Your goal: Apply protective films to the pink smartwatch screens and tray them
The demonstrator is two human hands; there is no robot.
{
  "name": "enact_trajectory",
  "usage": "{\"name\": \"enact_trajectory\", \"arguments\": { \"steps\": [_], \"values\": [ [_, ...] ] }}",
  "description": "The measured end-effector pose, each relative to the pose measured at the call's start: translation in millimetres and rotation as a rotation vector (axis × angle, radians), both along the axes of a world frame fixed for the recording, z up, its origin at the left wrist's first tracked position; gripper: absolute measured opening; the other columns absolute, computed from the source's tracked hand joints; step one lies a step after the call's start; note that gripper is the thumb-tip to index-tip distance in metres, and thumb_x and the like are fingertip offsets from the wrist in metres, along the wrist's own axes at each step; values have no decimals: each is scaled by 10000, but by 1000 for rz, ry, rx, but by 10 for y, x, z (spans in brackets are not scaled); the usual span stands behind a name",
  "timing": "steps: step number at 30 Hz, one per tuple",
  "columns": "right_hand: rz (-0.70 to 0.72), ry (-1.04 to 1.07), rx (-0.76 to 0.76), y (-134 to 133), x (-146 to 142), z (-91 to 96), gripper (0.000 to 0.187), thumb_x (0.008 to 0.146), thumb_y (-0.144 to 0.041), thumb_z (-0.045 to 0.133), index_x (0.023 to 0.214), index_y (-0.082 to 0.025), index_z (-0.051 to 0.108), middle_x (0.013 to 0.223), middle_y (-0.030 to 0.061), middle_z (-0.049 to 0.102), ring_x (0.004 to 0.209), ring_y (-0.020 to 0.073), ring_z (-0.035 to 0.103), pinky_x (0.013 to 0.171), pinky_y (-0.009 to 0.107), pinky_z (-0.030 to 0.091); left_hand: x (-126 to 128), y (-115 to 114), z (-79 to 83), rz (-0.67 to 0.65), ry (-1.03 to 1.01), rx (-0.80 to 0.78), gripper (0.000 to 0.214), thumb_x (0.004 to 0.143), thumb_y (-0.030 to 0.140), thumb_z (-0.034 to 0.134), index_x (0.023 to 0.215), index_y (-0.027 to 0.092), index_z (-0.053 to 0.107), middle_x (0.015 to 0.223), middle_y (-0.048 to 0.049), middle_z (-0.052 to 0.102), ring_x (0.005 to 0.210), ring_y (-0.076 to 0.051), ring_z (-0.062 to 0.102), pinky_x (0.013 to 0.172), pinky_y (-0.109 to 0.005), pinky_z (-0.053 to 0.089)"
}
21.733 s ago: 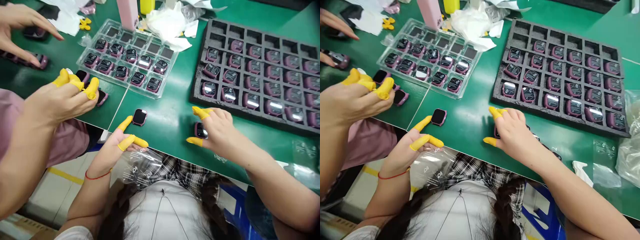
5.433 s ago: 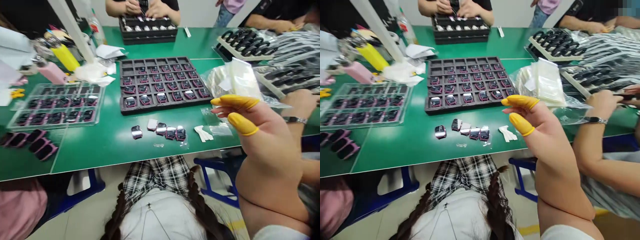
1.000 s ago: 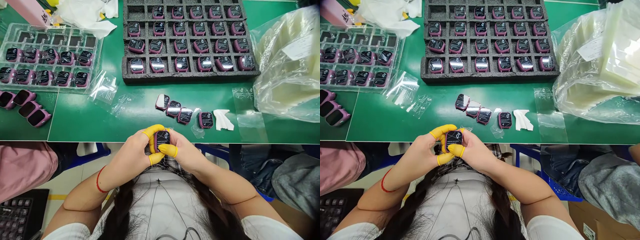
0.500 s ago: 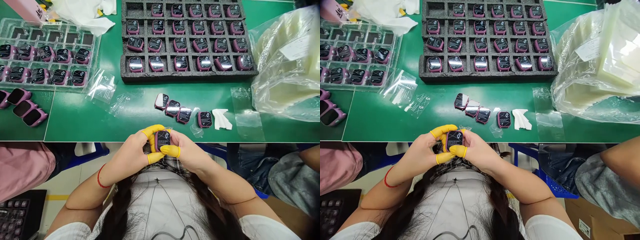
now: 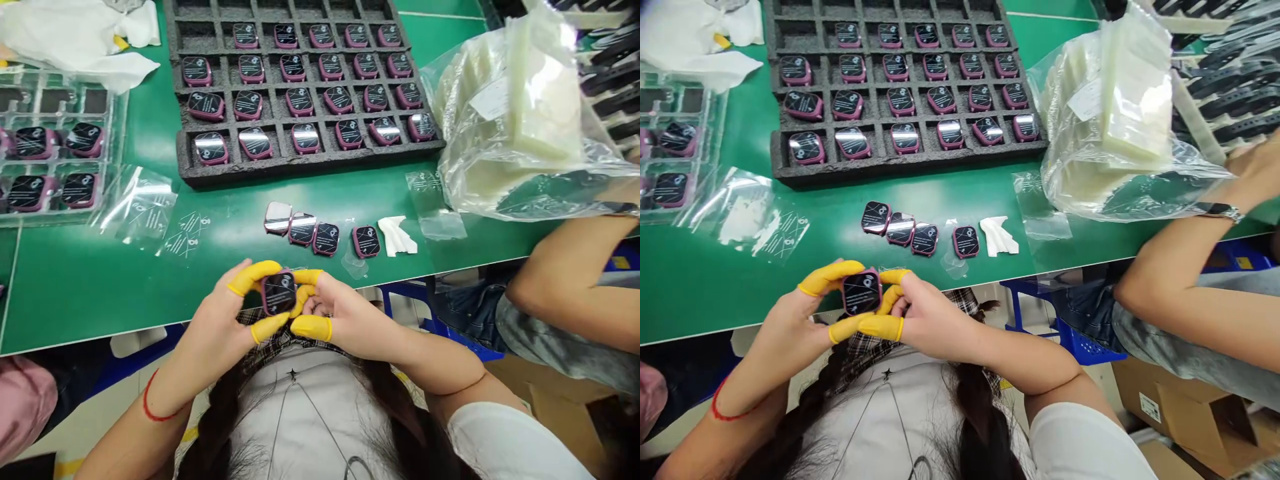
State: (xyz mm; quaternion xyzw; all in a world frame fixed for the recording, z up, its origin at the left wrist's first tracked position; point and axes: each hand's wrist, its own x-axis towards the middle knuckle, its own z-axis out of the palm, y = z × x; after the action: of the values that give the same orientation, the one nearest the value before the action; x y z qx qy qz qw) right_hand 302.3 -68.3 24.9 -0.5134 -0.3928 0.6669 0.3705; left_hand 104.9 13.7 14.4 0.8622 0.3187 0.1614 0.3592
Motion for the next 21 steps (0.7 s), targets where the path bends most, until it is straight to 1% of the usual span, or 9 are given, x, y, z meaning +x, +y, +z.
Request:
{"name": "enact_trajectory", "arguments": {
  "steps": [3,5,6,8,10,14,18,19,21],
  "values": [
    [-126,-541,282,-59,338,37,443,885,-366,642,1260,-171,509,956,48,640,764,146,556,712,311,485,-62,148,-122,34,78,228,434,882,286,666,1274,274,478,1294,-105,584,1318,-336,499,1142,-613,336],
    [-231,-894,466,-52,548,36,407,898,-317,631,1265,-179,521,1050,83,642,912,202,577,821,372,485,-89,206,-178,9,155,284,441,883,287,667,1278,268,471,1431,-146,463,1453,-387,306,1161,-671,242],
    [-244,-1028,527,-31,630,27,409,898,-309,634,1270,-183,520,1099,100,636,984,233,573,871,406,475,-96,220,-188,5,179,287,481,877,299,675,1303,269,454,1494,-162,389,1490,-403,210,1165,-690,205],
    [-181,-1190,604,36,731,-3,454,889,-324,652,1296,-187,504,1171,126,616,1083,282,549,921,456,452,-96,235,-170,23,181,271,622,858,325,701,1391,282,382,1576,-170,269,1517,-407,98,1175,-699,157],
    [-67,-1253,640,119,755,-43,521,878,-343,671,1331,-180,472,1184,137,604,1154,316,512,955,488,425,-87,259,-111,62,149,261,726,854,320,709,1462,307,313,1616,-146,218,1521,-394,99,1191,-677,155],
    [118,-1318,664,256,714,-121,580,865,-266,681,1365,-137,416,1186,155,586,1232,330,450,1026,505,364,-135,387,26,208,54,263,662,880,226,664,1463,345,375,1585,-42,350,1485,-351,265,1220,-594,221],
    [171,-1362,657,300,733,-157,583,824,-190,712,1329,-104,434,1160,158,585,1225,334,454,1070,527,318,-327,505,74,432,13,213,614,870,186,662,1427,347,459,1491,16,492,1389,-319,442,1199,-539,338],
    [178,-1359,655,302,744,-155,610,815,-208,727,1336,-103,427,1165,159,581,1232,340,450,1082,540,304,-384,516,69,456,12,206,606,872,190,658,1424,348,465,1474,20,511,1372,-321,462,1195,-542,348],
    [182,-1345,662,311,754,-139,663,810,-270,745,1357,-112,405,1203,166,564,1257,353,432,1099,559,288,-488,520,44,430,73,206,616,908,207,606,1465,363,394,1505,20,474,1386,-328,440,1201,-557,333]
  ]
}}
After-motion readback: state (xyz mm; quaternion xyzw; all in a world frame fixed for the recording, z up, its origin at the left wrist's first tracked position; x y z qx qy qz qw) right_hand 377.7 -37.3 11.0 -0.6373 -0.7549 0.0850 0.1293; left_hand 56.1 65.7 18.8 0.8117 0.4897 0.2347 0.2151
